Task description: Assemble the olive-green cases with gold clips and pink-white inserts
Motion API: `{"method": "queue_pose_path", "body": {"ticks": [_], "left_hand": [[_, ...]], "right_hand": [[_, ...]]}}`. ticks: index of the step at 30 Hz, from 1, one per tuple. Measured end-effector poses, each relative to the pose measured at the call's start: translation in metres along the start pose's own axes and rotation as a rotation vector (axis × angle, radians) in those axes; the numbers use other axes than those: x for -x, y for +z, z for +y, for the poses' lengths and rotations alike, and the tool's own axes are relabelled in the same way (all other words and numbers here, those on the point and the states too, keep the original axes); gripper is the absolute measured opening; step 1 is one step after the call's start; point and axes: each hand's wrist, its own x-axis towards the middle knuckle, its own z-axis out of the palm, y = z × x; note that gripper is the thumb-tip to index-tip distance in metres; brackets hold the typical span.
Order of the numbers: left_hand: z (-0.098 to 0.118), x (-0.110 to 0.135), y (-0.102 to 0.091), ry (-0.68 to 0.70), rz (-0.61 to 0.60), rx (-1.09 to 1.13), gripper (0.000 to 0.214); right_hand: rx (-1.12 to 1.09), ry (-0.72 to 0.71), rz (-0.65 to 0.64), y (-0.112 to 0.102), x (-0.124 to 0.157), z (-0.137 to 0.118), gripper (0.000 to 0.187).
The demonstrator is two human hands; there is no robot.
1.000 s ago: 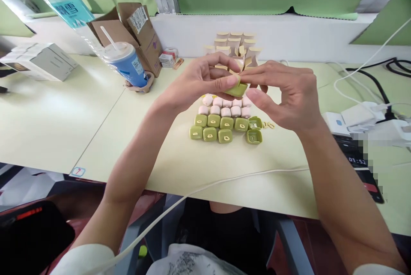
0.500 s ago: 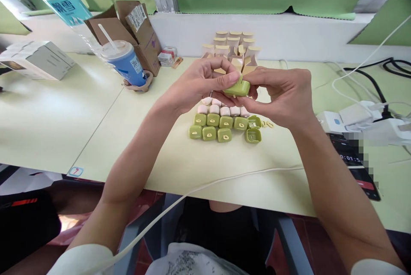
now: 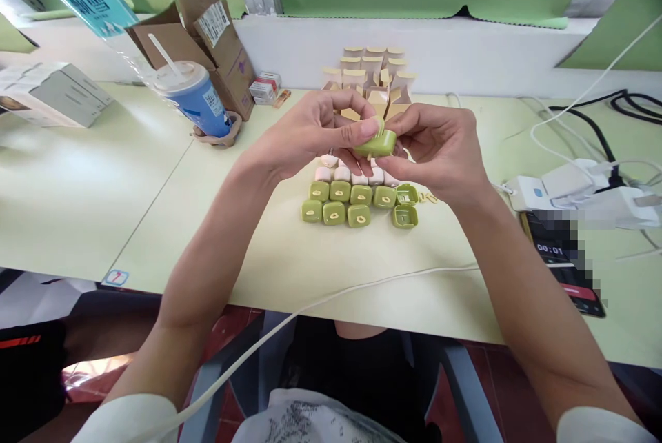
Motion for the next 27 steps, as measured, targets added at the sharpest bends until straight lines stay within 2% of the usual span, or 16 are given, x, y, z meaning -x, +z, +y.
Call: {"method": "queue_pose_path", "body": {"ticks": [3,6,10,12,15,19,22,24,27], "left_hand": [[0.002,0.001,-0.003,-0.021,-0.042,0.008,0.063],[0.004,0.004,-0.005,-0.029,-0.041,0.004,0.064],[0.006,0.005,-0.005,-0.022,-0.032,-0.015,0.06],[0.006,0.004,-0.004,-0.006,-0.007,-0.032,0.06],[0.003,0.002,-0.002,0.041,0.093,-0.061,0.066],[-0.006,-0.003,0.0,0.081,0.178,-0.09,0.067],[-0.012,-0.005,0.0,0.096,0.236,-0.077,0.065],[-0.011,-0.006,0.002,0.117,0.263,-0.056,0.063],[-0.004,-0.006,0.007,0.15,0.237,-0.059,0.06]], "right_hand": [[-0.01,-0.025,-0.042,0.002,-0.001,-0.003,0.014],[-0.003,-0.031,-0.071,0.002,-0.001,-0.011,0.017],[0.116,-0.015,-0.065,0.001,0.0,-0.019,0.013],[0.195,-0.023,-0.038,-0.001,-0.001,-0.021,0.013],[0.244,-0.049,0.017,-0.004,-0.004,-0.024,0.015],[0.171,-0.092,0.029,-0.006,-0.004,-0.022,0.025],[0.195,-0.094,0.027,-0.005,-0.003,-0.019,0.033],[0.198,-0.082,0.061,-0.006,-0.003,-0.017,0.046],[0.161,-0.045,0.13,-0.009,-0.005,-0.015,0.064]]}}
